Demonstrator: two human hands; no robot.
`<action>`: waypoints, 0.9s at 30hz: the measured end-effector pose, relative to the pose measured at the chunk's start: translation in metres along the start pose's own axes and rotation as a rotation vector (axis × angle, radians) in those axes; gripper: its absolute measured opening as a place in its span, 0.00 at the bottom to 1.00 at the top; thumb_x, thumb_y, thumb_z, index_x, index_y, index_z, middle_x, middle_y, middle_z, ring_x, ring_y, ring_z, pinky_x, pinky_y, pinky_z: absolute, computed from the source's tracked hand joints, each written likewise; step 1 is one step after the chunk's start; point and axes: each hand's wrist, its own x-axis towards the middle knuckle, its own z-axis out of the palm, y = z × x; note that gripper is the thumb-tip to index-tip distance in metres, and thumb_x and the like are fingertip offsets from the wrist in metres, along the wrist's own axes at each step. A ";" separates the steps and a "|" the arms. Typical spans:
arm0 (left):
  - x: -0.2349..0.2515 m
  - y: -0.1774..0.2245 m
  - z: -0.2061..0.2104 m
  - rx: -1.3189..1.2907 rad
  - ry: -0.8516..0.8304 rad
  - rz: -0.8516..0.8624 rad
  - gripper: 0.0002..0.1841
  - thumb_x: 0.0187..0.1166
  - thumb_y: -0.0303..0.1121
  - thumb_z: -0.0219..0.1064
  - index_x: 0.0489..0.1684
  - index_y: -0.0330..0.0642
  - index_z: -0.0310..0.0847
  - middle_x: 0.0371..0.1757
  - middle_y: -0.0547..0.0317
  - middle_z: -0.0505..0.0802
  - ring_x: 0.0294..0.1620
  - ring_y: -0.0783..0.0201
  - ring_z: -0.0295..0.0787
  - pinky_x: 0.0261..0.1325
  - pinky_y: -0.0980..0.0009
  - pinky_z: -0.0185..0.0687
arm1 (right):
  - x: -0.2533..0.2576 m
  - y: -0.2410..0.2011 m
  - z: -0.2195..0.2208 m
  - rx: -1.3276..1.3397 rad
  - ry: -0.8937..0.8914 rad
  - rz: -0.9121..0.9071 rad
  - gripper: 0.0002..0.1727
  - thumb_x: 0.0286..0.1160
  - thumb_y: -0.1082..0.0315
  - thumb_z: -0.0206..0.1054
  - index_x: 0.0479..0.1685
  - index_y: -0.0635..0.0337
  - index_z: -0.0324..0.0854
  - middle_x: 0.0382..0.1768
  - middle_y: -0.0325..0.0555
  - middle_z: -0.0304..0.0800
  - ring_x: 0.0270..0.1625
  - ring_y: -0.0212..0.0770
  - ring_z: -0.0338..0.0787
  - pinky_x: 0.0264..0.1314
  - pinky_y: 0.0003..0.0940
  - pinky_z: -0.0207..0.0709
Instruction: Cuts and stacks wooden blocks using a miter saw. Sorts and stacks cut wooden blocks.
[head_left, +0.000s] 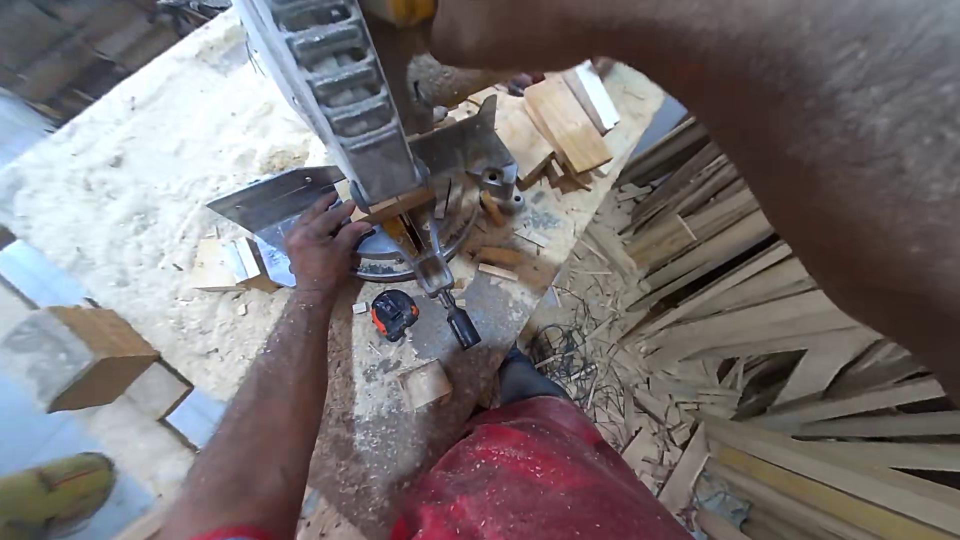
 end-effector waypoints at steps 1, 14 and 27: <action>0.000 0.004 -0.002 0.003 0.013 -0.005 0.21 0.74 0.47 0.78 0.61 0.50 0.92 0.69 0.48 0.90 0.65 0.50 0.90 0.70 0.49 0.81 | -0.003 -0.003 0.001 -0.082 -0.015 0.041 0.07 0.79 0.66 0.64 0.35 0.55 0.85 0.25 0.38 0.78 0.28 0.33 0.79 0.30 0.34 0.71; 0.005 0.007 -0.017 -0.107 -0.057 -0.164 0.18 0.73 0.40 0.79 0.60 0.51 0.92 0.60 0.55 0.92 0.62 0.57 0.88 0.69 0.49 0.82 | -0.045 0.011 0.049 -0.395 0.164 -0.122 0.11 0.69 0.55 0.66 0.33 0.52 0.82 0.25 0.47 0.86 0.30 0.55 0.89 0.26 0.57 0.76; 0.023 0.062 0.012 0.098 -0.094 -0.622 0.27 0.88 0.55 0.56 0.58 0.42 0.91 0.77 0.43 0.83 0.83 0.41 0.71 0.85 0.39 0.62 | 0.028 0.058 0.225 0.276 -0.039 0.669 0.35 0.82 0.38 0.59 0.50 0.68 0.87 0.56 0.65 0.87 0.64 0.63 0.87 0.63 0.64 0.81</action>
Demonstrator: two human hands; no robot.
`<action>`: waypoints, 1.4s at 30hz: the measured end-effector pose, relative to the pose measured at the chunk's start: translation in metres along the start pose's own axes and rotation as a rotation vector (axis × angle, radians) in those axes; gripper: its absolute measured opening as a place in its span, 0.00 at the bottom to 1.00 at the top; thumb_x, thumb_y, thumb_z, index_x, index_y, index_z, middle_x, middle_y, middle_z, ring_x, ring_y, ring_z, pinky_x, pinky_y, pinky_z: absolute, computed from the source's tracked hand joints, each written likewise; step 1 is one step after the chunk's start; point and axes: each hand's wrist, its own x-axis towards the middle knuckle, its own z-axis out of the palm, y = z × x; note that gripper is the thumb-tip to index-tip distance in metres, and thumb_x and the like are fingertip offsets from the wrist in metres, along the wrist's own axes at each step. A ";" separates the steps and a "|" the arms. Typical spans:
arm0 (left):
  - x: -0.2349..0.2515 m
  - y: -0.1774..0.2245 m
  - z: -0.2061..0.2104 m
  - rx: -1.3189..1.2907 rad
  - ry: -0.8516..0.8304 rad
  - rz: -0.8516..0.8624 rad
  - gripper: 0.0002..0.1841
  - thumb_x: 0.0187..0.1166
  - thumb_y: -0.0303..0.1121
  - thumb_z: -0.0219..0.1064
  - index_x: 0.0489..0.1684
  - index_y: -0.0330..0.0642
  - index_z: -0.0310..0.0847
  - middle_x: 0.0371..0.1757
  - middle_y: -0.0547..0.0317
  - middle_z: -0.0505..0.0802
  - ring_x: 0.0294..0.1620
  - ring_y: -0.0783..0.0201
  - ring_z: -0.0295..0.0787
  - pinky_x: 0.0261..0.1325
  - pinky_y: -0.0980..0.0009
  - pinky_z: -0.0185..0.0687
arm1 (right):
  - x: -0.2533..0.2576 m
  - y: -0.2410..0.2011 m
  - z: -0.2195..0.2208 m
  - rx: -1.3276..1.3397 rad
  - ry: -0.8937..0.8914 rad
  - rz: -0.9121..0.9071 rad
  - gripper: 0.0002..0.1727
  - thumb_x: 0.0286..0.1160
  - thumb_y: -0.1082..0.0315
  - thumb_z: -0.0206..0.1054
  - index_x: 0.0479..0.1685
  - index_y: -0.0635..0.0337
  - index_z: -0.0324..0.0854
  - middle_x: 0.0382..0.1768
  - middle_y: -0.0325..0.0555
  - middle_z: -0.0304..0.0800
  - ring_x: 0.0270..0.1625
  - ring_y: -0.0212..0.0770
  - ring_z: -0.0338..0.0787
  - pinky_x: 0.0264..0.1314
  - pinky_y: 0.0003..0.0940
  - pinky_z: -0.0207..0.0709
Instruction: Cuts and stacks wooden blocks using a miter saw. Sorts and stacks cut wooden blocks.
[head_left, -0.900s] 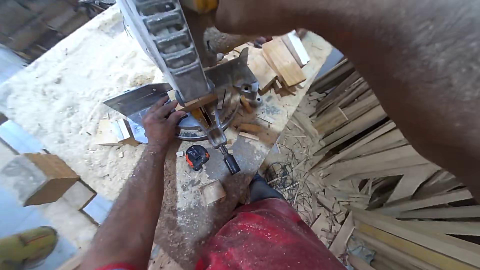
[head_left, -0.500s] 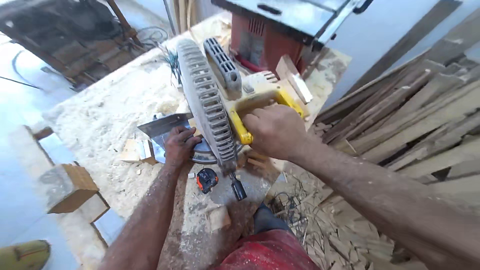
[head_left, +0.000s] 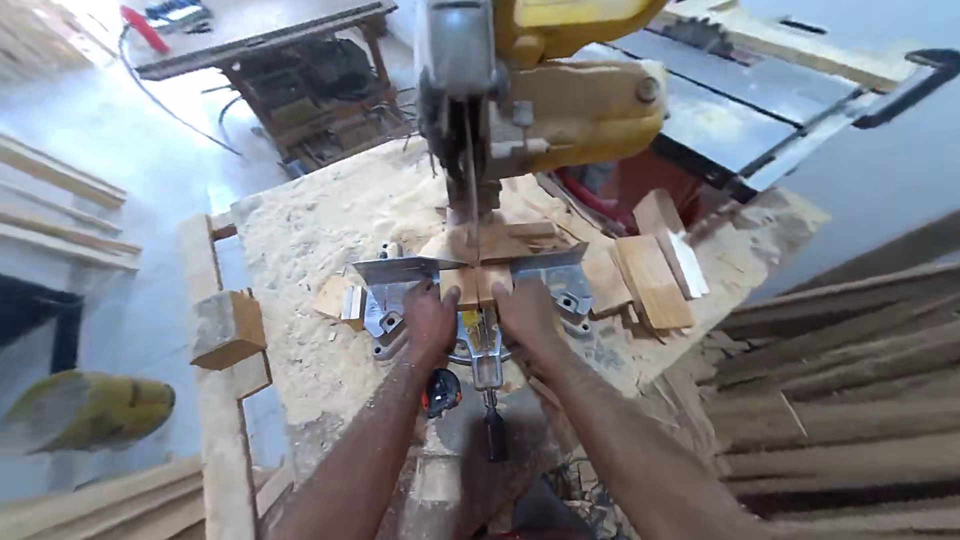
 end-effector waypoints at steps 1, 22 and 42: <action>-0.003 0.004 0.003 -0.039 0.020 -0.018 0.25 0.87 0.54 0.58 0.58 0.42 0.91 0.74 0.44 0.86 0.81 0.43 0.74 0.84 0.39 0.65 | 0.000 -0.004 0.010 -0.055 -0.012 0.004 0.35 0.81 0.38 0.60 0.50 0.68 0.87 0.59 0.65 0.85 0.67 0.63 0.84 0.67 0.63 0.79; -0.028 -0.159 -0.154 -1.100 0.582 -0.427 0.22 0.88 0.35 0.59 0.77 0.37 0.69 0.56 0.47 0.88 0.45 0.59 0.89 0.50 0.59 0.89 | -0.072 -0.202 0.123 0.717 -0.329 -0.176 0.32 0.73 0.59 0.73 0.77 0.56 0.70 0.51 0.54 0.93 0.48 0.51 0.95 0.50 0.57 0.89; -0.066 -0.152 -0.086 -0.546 0.270 0.021 0.20 0.88 0.35 0.56 0.56 0.20 0.80 0.58 0.43 0.90 0.55 0.67 0.88 0.61 0.65 0.85 | -0.005 0.217 -0.105 -0.231 0.411 0.339 0.42 0.61 0.36 0.79 0.65 0.63 0.82 0.65 0.70 0.81 0.68 0.72 0.81 0.66 0.69 0.78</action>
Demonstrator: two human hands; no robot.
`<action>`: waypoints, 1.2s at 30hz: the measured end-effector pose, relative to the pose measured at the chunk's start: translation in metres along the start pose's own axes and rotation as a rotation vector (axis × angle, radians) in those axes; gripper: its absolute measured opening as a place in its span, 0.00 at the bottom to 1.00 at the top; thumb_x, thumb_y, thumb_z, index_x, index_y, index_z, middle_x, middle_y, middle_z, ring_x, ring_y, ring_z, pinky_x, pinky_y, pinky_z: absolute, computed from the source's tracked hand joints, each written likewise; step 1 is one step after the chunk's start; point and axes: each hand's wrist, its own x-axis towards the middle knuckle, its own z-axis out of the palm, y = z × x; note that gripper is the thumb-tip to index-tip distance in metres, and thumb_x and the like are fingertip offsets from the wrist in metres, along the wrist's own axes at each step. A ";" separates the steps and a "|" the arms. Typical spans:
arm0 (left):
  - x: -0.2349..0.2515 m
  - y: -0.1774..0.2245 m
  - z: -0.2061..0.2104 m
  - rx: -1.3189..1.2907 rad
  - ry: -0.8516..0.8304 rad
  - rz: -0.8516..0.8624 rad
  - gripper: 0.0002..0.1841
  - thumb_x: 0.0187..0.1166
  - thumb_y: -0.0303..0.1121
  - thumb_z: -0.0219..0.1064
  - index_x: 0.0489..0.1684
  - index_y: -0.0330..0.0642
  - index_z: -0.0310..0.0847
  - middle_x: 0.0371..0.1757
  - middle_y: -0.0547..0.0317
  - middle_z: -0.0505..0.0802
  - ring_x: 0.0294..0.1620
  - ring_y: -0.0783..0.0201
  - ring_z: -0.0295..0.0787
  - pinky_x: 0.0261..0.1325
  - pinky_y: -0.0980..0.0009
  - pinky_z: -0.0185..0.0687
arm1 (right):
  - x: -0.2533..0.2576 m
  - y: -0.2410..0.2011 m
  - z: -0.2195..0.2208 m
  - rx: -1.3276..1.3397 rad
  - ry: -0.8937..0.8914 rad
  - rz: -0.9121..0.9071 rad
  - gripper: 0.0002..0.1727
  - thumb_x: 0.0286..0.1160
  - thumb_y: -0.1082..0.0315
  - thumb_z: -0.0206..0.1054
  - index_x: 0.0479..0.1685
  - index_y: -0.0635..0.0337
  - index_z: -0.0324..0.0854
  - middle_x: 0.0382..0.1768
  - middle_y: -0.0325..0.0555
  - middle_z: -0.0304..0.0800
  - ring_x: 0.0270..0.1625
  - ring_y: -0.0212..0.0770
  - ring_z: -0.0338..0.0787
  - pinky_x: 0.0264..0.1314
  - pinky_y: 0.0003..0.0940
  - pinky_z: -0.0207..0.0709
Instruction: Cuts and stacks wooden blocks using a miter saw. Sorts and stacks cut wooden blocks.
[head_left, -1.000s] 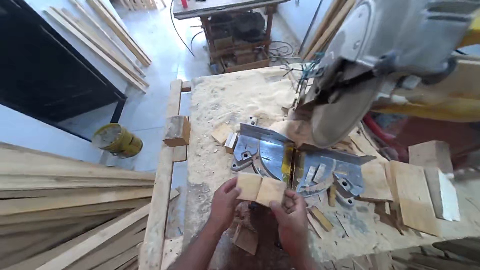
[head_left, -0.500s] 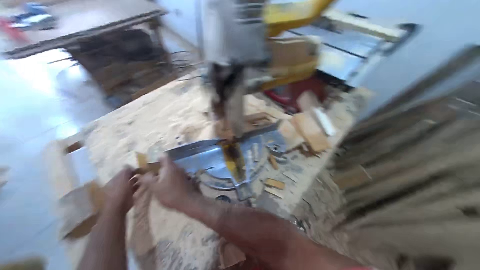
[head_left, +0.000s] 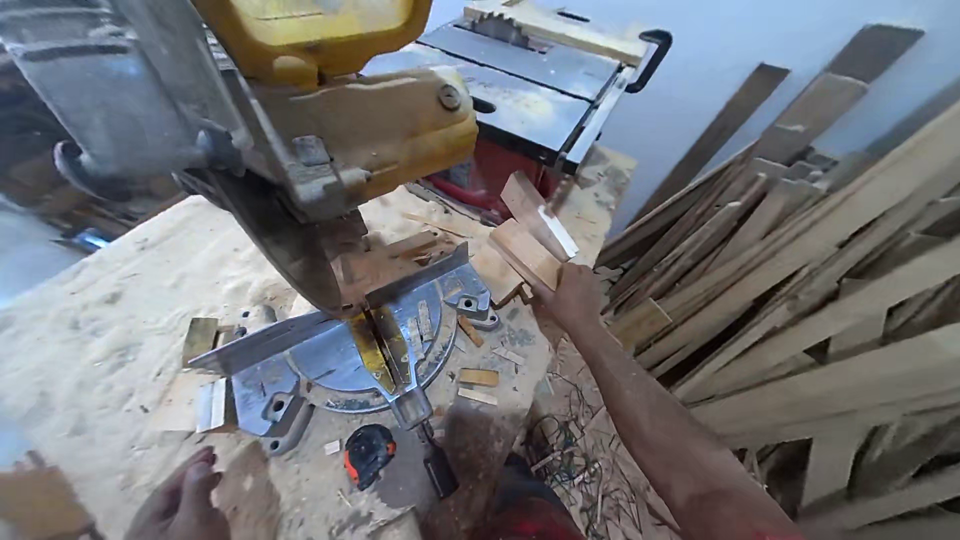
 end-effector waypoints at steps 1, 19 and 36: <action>-0.016 0.005 0.008 -0.018 -0.012 0.008 0.20 0.88 0.35 0.55 0.55 0.21 0.80 0.58 0.44 0.90 0.56 0.66 0.89 0.60 0.64 0.86 | 0.005 0.005 -0.001 0.027 -0.024 0.014 0.45 0.60 0.35 0.79 0.69 0.63 0.79 0.66 0.70 0.81 0.67 0.71 0.82 0.65 0.68 0.78; -0.038 0.109 0.201 0.664 -0.514 0.253 0.37 0.78 0.53 0.68 0.84 0.41 0.70 0.87 0.38 0.71 0.90 0.32 0.56 0.88 0.29 0.47 | -0.154 -0.039 -0.064 1.301 -0.847 0.058 0.38 0.87 0.34 0.35 0.62 0.55 0.79 0.34 0.53 0.95 0.21 0.37 0.87 0.20 0.26 0.76; 0.008 0.077 0.110 0.556 -0.340 0.310 0.38 0.74 0.51 0.76 0.83 0.43 0.71 0.80 0.40 0.79 0.80 0.41 0.76 0.80 0.39 0.72 | -0.043 -0.155 -0.061 0.783 -0.523 -0.171 0.37 0.88 0.38 0.54 0.83 0.58 0.65 0.50 0.58 0.92 0.39 0.50 0.96 0.43 0.51 0.93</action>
